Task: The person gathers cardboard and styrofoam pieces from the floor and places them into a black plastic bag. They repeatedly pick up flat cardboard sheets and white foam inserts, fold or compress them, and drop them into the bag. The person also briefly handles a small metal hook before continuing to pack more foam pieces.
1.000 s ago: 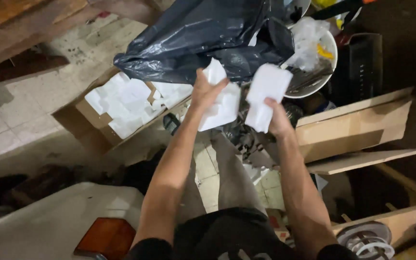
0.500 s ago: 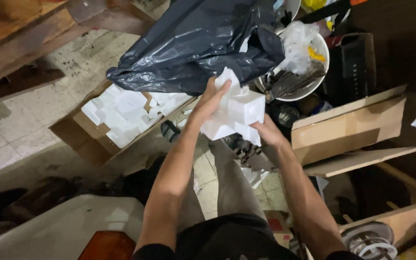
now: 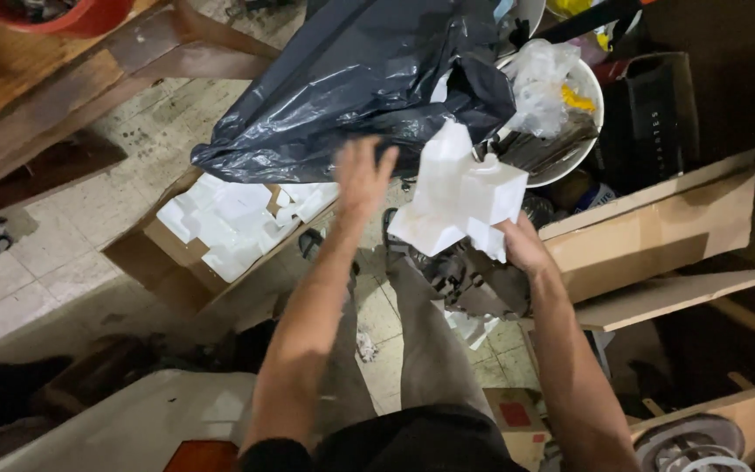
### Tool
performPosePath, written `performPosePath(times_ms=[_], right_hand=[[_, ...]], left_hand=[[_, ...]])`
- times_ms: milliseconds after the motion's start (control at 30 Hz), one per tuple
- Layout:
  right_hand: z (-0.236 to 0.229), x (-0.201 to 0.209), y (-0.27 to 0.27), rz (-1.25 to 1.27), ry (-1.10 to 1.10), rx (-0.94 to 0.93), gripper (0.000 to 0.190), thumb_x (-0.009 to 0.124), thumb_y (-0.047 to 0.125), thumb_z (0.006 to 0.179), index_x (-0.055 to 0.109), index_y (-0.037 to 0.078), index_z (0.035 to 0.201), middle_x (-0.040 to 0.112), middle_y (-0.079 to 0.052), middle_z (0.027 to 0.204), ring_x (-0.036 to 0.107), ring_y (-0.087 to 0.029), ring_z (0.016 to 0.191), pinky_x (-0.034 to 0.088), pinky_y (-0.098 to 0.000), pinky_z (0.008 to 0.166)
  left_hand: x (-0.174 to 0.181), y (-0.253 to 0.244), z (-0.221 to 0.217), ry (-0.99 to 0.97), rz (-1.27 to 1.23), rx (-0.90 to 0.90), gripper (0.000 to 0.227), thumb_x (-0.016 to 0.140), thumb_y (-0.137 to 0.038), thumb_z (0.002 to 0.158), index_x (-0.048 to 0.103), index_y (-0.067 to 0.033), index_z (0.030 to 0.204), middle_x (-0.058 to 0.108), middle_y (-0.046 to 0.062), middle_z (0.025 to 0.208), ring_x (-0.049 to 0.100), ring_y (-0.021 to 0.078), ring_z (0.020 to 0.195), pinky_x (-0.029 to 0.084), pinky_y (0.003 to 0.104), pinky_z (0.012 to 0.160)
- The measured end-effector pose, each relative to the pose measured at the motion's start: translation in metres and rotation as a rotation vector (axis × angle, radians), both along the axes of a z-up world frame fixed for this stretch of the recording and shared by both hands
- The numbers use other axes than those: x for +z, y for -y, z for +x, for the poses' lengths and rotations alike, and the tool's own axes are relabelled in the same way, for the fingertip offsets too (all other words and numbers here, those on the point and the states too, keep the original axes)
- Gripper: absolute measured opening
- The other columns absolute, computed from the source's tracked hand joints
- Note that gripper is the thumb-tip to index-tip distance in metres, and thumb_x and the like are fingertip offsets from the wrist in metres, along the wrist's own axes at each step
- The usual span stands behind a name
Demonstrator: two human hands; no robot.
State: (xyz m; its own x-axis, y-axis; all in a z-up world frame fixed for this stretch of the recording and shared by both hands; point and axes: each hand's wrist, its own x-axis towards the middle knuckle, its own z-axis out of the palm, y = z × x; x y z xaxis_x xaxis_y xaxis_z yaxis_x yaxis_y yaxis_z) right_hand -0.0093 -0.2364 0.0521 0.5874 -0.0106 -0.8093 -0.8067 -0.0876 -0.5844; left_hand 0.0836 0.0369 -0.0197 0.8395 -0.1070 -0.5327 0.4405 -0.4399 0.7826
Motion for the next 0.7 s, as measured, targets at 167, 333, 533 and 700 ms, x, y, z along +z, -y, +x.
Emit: performPosePath(times_ms=[167, 333, 533, 700], right_hand=[[0.001, 0.017, 0.016, -0.053, -0.028, -0.081, 0.068, 0.07, 0.029, 0.094, 0.047, -0.009, 0.146, 0.06, -0.022, 0.124, 0.059, -0.03, 0.11, 0.049, -0.0534, 0.095], [-0.012, -0.016, 0.026, -0.178, -0.038, 0.07, 0.076, 0.069, 0.039, 0.095, 0.045, -0.008, 0.149, 0.049, -0.036, 0.146, 0.047, -0.047, 0.137, 0.035, -0.0597, 0.115], [0.025, -0.1, -0.015, 0.287, -0.291, -0.265, 0.057, 0.069, 0.028, 0.085, 0.06, 0.004, 0.135, 0.072, -0.014, 0.118, 0.071, -0.027, 0.097, 0.058, -0.0419, 0.079], [0.126, -0.095, -0.071, 0.636, -0.39, -0.419, 0.038, 0.061, 0.035, 0.09, 0.064, 0.008, 0.118, 0.072, -0.013, 0.102, 0.07, -0.031, 0.09, 0.059, -0.0579, 0.08]], left_hand=[[-0.03, -0.061, 0.039, 0.257, 1.27, -0.755, 0.042, 0.055, -0.032, 0.108, 0.059, -0.0179, 0.148, 0.011, 0.013, 0.174, 0.001, 0.0337, 0.16, -0.001, 0.061, 0.127], [-0.057, -0.114, 0.07, 0.361, 1.265, -0.82, 0.044, 0.055, -0.016, 0.107, 0.055, -0.0059, 0.149, 0.027, 0.02, 0.164, 0.018, 0.0396, 0.152, 0.002, 0.069, 0.121], [0.008, -0.1, 0.116, 0.595, 0.622, -0.491, 0.068, 0.058, 0.011, 0.086, 0.041, -0.0019, 0.151, 0.037, 0.022, 0.142, 0.057, 0.0496, 0.104, 0.051, 0.054, 0.091], [0.085, -0.054, 0.132, 0.434, 0.24, -0.486, 0.068, 0.044, 0.011, 0.092, 0.032, -0.003, 0.158, 0.032, 0.031, 0.159, 0.035, 0.0447, 0.149, 0.026, 0.037, 0.122]])
